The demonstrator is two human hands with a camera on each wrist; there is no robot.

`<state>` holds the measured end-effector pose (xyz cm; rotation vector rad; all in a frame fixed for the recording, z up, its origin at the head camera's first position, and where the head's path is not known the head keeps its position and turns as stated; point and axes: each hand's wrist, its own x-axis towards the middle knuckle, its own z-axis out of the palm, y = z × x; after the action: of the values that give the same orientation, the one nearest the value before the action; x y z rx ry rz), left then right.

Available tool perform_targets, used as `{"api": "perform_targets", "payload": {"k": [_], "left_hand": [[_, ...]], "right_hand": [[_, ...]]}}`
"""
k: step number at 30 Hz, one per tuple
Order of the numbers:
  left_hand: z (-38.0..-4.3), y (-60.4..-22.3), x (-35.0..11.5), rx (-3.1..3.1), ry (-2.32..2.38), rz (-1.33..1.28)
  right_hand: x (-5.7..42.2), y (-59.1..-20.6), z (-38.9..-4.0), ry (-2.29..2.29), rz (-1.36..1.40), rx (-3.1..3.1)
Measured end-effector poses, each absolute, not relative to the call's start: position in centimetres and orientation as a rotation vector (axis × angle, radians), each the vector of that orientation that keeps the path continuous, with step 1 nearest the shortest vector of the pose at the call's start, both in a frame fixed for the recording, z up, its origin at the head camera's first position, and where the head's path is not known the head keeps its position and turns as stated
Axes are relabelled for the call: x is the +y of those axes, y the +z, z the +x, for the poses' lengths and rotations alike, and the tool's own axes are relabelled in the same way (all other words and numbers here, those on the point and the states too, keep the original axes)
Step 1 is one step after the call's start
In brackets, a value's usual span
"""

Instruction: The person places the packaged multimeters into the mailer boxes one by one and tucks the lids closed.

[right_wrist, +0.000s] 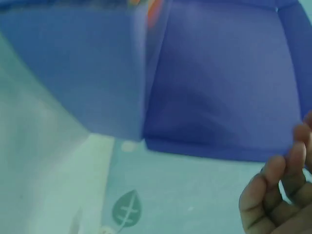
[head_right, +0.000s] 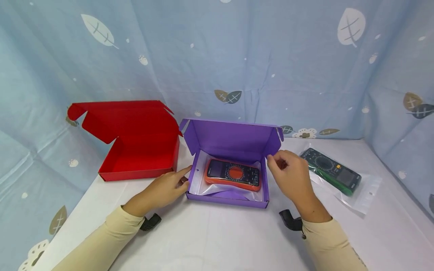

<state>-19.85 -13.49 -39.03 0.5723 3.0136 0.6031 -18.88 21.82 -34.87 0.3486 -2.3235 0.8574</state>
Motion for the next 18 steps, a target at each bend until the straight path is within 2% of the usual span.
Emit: {"api": "perform_targets", "payload": {"k": [5,9,18], "left_hand": [[-19.7,-38.9,-13.6,3.017,0.599,0.565],[-19.6,-38.7,-13.6,3.009,0.597,0.555],[-19.7,-38.9,-13.5,3.001,0.597,0.568]], "right_hand": [[22.7,-35.1,-19.5,0.903,0.095,-2.374],[22.9,-35.6,-19.8,0.942,0.002,-2.407],[23.3,-36.1,-20.3,1.069,0.091,-2.407]]}}
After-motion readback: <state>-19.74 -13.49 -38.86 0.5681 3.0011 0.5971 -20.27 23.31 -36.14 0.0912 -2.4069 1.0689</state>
